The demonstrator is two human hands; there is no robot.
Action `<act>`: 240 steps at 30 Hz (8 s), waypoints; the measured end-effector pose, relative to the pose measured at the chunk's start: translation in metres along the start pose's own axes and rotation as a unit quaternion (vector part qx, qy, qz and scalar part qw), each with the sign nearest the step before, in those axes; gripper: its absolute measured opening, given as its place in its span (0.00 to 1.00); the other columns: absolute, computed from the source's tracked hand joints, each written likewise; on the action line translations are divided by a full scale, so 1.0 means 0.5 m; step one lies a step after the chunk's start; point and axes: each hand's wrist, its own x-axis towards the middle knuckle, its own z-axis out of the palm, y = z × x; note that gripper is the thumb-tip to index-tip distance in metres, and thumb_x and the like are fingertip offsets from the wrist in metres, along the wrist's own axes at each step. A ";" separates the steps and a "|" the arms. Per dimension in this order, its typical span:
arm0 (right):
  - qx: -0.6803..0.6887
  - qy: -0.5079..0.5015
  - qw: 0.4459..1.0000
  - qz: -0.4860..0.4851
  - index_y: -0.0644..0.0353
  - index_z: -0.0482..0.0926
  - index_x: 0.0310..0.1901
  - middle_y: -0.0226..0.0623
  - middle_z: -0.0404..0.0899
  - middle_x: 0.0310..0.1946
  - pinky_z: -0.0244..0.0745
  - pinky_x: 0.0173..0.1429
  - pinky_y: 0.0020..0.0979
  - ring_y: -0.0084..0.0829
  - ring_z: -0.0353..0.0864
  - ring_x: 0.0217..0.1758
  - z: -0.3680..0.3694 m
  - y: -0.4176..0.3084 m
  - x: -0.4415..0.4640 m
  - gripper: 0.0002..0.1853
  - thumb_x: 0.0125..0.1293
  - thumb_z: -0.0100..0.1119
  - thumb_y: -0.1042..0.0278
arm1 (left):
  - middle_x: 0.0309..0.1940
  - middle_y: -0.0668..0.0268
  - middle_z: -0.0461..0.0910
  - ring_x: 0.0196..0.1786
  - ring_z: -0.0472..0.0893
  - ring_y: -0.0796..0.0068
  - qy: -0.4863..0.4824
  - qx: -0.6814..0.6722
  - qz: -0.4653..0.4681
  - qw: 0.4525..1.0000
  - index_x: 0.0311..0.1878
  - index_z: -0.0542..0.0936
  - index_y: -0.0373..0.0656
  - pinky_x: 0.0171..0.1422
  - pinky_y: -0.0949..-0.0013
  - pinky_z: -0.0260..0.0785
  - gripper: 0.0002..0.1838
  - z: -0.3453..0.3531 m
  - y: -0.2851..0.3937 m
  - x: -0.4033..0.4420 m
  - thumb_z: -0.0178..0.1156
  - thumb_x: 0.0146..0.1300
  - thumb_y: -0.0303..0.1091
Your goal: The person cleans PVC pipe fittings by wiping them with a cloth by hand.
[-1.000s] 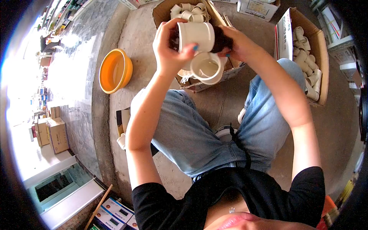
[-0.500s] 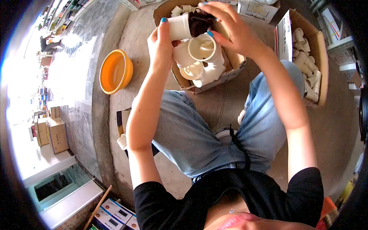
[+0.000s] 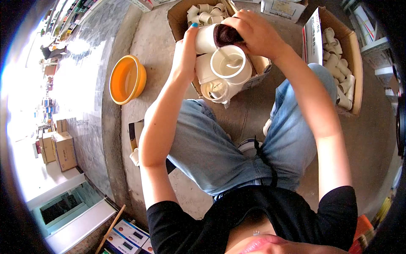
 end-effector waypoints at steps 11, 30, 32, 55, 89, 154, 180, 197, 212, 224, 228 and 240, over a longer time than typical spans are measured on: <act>0.031 -0.012 0.999 -0.013 0.57 0.72 0.40 0.38 0.74 0.29 0.72 0.40 0.37 0.42 0.75 0.33 0.005 0.010 -0.018 0.23 0.44 0.63 0.53 | 0.24 0.67 0.76 0.27 0.73 0.83 0.033 0.097 0.161 0.982 0.36 0.78 0.32 0.31 0.77 0.67 0.21 0.006 0.016 -0.033 0.55 0.60 0.46; 0.666 -0.162 0.398 0.610 0.54 0.73 0.32 0.28 0.70 0.17 0.49 0.13 0.19 0.18 0.62 0.10 -0.009 0.010 -0.033 0.14 0.59 0.50 0.52 | 0.28 0.63 0.73 0.30 0.77 0.66 0.023 0.391 0.617 0.683 0.41 0.74 0.42 0.34 0.67 0.71 0.33 0.006 0.018 -0.038 0.76 0.29 0.44; 0.598 -0.170 0.475 0.624 0.54 0.73 0.32 0.28 0.71 0.18 0.51 0.14 0.19 0.17 0.63 0.12 -0.018 0.007 -0.025 0.14 0.59 0.50 0.51 | 0.31 0.63 0.75 0.34 0.77 0.70 0.020 0.397 0.573 0.717 0.44 0.74 0.42 0.39 0.70 0.71 0.33 0.005 0.017 -0.040 0.75 0.31 0.43; 0.374 -0.092 0.835 0.392 0.63 0.73 0.45 0.43 0.78 0.28 0.70 0.41 0.32 0.35 0.78 0.36 0.006 -0.035 0.004 0.20 0.58 0.52 0.55 | 0.33 0.64 0.75 0.34 0.75 0.79 0.047 0.121 0.350 0.928 0.44 0.70 0.34 0.40 0.75 0.70 0.23 0.009 0.020 -0.039 0.66 0.50 0.36; 0.672 0.215 0.354 0.614 0.64 0.69 0.51 0.46 0.72 0.50 0.68 0.57 0.51 0.44 0.72 0.54 0.005 -0.028 -0.033 0.22 0.60 0.43 0.58 | 0.59 0.59 0.56 0.48 0.70 0.64 0.034 0.345 0.435 0.831 0.60 0.62 0.45 0.51 0.67 0.69 0.44 -0.026 -0.014 -0.011 0.72 0.34 0.26; 0.185 -0.033 0.889 0.418 0.56 0.71 0.49 0.43 0.77 0.41 0.74 0.45 0.30 0.34 0.79 0.42 0.027 -0.062 -0.019 0.25 0.45 0.65 0.75 | 0.50 0.65 0.72 0.52 0.71 0.71 -0.243 0.194 0.213 0.926 0.55 0.67 0.40 0.59 0.70 0.63 0.19 -0.049 -0.004 0.011 0.54 0.59 0.26; 0.326 -0.055 0.894 0.302 0.55 0.71 0.48 0.37 0.76 0.39 0.70 0.48 0.31 0.32 0.76 0.43 0.007 -0.056 -0.021 0.31 0.37 0.70 0.73 | 0.33 0.61 0.72 0.38 0.74 0.76 -0.029 0.218 0.309 0.925 0.42 0.65 0.40 0.42 0.73 0.68 0.22 -0.023 -0.001 -0.013 0.59 0.42 0.15; 0.177 0.033 0.968 0.174 0.55 0.72 0.48 0.39 0.73 0.44 0.69 0.52 0.34 0.42 0.73 0.49 0.008 -0.065 -0.009 0.29 0.39 0.70 0.69 | 0.41 0.68 0.71 0.46 0.69 0.79 -0.167 -0.025 0.082 0.982 0.38 0.71 0.41 0.51 0.74 0.60 0.05 -0.037 0.016 -0.011 0.50 0.58 0.22; 0.185 -0.016 0.978 0.090 0.59 0.72 0.48 0.38 0.72 0.47 0.69 0.55 0.34 0.39 0.72 0.52 0.012 -0.074 -0.015 0.27 0.43 0.68 0.73 | 0.37 0.64 0.74 0.41 0.73 0.76 -0.113 0.197 0.108 0.968 0.39 0.74 0.35 0.48 0.74 0.65 0.18 -0.054 0.009 0.002 0.65 0.43 0.28; 0.146 -0.060 0.964 0.214 0.57 0.58 0.61 0.41 0.70 0.53 0.65 0.59 0.37 0.40 0.70 0.55 -0.016 -0.037 -0.015 0.44 0.42 0.72 0.62 | 0.41 0.64 0.73 0.46 0.73 0.77 -0.272 -0.057 0.078 0.958 0.51 0.71 0.36 0.50 0.75 0.65 0.21 -0.073 0.054 -0.025 0.59 0.50 0.24; 0.055 -0.070 0.996 0.030 0.56 0.64 0.58 0.41 0.72 0.39 0.70 0.50 0.36 0.41 0.73 0.44 -0.015 -0.030 -0.025 0.39 0.41 0.69 0.59 | 0.46 0.68 0.71 0.51 0.71 0.74 -0.246 0.171 0.222 0.928 0.48 0.75 0.36 0.55 0.73 0.64 0.24 -0.072 0.033 -0.024 0.58 0.42 0.16; 0.186 -0.095 0.963 0.173 0.56 0.62 0.61 0.38 0.73 0.50 0.70 0.52 0.32 0.35 0.74 0.49 -0.024 -0.059 -0.019 0.42 0.42 0.72 0.62 | 0.36 0.58 0.74 0.43 0.75 0.62 -0.071 0.351 0.475 0.803 0.34 0.78 0.36 0.48 0.67 0.69 0.21 -0.045 -0.001 -0.053 0.58 0.29 0.16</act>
